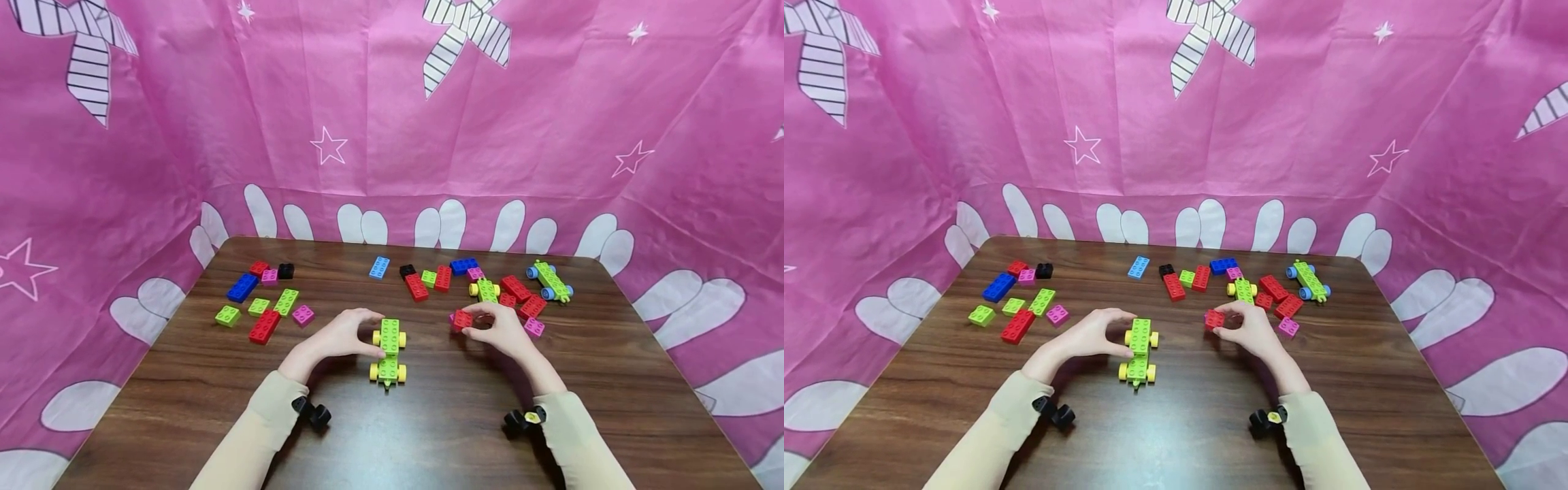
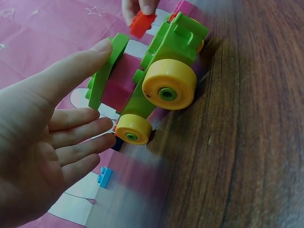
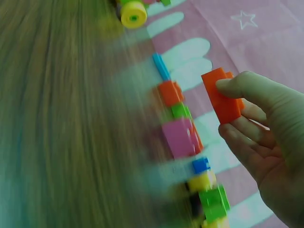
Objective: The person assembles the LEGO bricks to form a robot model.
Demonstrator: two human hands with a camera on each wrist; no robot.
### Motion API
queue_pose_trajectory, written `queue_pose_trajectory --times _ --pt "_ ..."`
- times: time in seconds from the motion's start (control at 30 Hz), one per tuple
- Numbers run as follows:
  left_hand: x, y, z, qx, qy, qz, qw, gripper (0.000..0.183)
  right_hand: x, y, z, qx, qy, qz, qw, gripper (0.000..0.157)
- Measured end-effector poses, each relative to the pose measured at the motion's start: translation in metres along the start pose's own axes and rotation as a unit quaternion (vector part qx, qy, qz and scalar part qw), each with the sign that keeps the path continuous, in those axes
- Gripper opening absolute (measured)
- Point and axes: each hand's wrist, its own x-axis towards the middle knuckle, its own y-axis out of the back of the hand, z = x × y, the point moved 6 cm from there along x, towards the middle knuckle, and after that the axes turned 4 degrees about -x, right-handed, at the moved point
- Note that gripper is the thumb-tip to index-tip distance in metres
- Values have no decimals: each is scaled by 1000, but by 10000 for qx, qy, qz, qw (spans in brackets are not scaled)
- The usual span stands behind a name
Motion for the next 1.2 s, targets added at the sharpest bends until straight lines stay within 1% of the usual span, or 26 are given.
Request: queue_pose_trajectory --times 0.17,0.33,0.6,0.77,0.97,1.2 --pt "0 0 1 34 -2 -20 10000 71 13 -13 -19 105 126 -26 9999 35" --pt "-1 1 3 79 -54 8 10000 69 25 -30 -34 394 215 -67 9990 34" --pt "-1 0 1 -39 62 -19 10000 68 38 -53 -58 813 466 -196 9954 40" --pt "-1 -1 0 -104 90 -50 9999 68 43 -63 -73 852 642 -198 9941 36" --pt "-1 -1 0 -164 105 -55 9998 68 42 -74 -86 885 687 -355 9931 35" --pt "0 0 0 -203 82 -39 9998 68 42 -80 -91 866 837 -422 9918 34"
